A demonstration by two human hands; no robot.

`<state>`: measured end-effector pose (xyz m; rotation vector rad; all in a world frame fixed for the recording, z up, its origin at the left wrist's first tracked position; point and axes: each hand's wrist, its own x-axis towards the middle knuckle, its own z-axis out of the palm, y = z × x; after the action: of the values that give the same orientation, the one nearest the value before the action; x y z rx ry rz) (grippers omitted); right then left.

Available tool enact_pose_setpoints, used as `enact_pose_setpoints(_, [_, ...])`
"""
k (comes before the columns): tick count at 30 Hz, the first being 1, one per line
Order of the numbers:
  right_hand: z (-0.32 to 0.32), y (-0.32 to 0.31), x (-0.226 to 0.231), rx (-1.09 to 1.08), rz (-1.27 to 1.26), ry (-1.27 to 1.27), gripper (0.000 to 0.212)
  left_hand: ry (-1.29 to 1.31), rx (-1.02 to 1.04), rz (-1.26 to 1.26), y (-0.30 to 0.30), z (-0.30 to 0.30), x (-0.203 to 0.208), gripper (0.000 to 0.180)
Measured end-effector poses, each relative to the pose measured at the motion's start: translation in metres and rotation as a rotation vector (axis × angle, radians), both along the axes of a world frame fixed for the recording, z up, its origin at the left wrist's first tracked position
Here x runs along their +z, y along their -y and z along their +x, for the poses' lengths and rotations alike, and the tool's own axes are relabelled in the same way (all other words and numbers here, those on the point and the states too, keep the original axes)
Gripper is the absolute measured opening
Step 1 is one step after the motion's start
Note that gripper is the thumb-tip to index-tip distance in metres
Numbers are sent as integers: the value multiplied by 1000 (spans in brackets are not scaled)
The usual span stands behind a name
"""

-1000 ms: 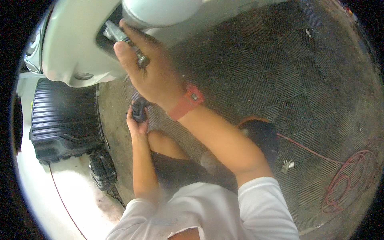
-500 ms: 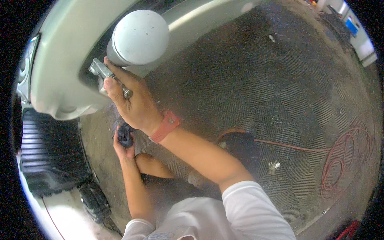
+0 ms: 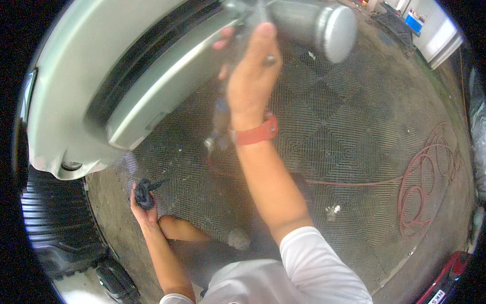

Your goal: The person wipes a detached car bumper with a cloth, then uses a spray gun to apply paint to the bumper's surface. The person moves around the bumper to cover different areas, including the lower edge and side sections.

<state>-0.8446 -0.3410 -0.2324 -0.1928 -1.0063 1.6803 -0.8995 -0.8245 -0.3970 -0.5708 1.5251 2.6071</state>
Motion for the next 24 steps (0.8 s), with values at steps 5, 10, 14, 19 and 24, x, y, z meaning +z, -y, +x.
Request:
enact_pose_setpoints(5, [19,-48,-5,-200,-57,-4,69,-7,-11,1,-7,4,6,46])
enact_pose_setpoints(10, [28,-66,-8,-260,-129,48,65,-2,-22,-9,-9,0,4,47])
enact_pose_setpoints(14, [24,-59,-12,-94,-156,119,63,-15,-54,-23,-12,-4,-3,48])
enact_pose_setpoints(19, [15,-15,-8,166,-134,230,66,-11,-115,-49,-34,-4,0,48])
enact_pose_setpoints(24, [18,55,2,437,-19,274,60,-2,-147,-106,-75,-3,5,47])
